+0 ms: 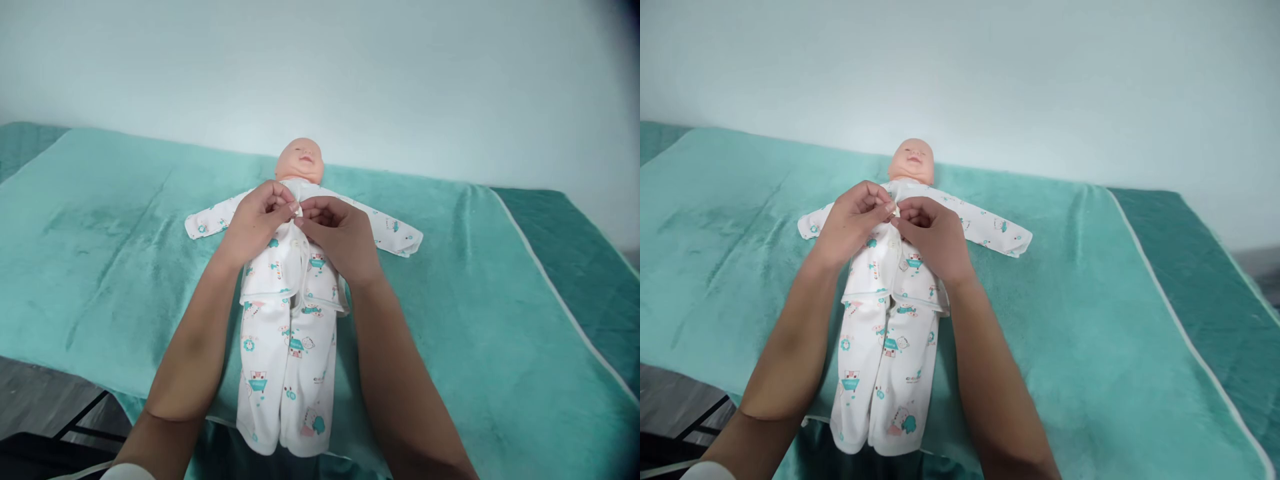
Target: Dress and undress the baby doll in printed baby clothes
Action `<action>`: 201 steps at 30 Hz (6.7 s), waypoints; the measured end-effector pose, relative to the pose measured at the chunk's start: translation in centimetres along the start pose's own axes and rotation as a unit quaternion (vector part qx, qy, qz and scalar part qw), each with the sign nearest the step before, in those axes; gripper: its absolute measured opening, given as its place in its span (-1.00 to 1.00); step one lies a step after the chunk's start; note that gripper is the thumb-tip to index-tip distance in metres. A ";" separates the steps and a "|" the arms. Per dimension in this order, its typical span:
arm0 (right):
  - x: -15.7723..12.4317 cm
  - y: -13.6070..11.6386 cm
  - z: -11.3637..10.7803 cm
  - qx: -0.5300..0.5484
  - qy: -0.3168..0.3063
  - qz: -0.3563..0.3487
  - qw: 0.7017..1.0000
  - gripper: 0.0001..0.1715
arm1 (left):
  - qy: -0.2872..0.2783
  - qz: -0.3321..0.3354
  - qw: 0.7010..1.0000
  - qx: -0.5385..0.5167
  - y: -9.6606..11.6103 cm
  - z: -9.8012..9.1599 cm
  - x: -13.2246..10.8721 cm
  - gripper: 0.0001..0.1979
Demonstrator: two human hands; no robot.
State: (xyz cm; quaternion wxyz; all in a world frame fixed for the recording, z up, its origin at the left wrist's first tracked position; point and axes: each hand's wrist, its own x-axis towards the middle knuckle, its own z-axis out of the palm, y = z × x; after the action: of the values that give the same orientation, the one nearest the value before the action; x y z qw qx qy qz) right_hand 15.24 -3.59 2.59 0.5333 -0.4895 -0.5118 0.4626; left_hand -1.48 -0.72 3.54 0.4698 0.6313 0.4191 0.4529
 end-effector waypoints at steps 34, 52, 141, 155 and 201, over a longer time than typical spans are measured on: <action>-5.1 -5.1 1.9 -0.466 -0.067 0.007 0.882 -0.55 | -0.033 0.010 0.997 0.067 0.4 -1.0 0.0 -0.89; -4.3 0.3 -2.4 -0.069 -0.077 0.016 0.994 -0.76 | -0.204 0.017 0.961 0.184 1.9 -2.5 -1.0 -0.93; -4.9 0.2 0.0 -0.030 -0.002 0.019 0.999 -0.87 | -0.261 -0.094 0.959 0.056 1.2 -3.7 -0.8 -0.72; -3.7 2.8 0.0 -0.140 0.096 -0.251 0.953 -0.80 | 0.028 0.140 0.986 0.080 -2.0 -2.3 0.9 -0.72; 4.0 4.5 -1.5 -0.273 -0.003 -0.219 0.937 -0.40 | -0.027 0.166 0.942 0.290 -2.9 -0.2 1.3 -0.42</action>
State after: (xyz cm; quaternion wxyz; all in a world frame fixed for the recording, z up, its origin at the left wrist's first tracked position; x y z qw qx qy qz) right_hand 16.98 0.78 -1.53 0.4656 -0.4906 -0.7145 0.1790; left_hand -1.70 1.18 0.98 0.1954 0.8128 0.4086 0.3665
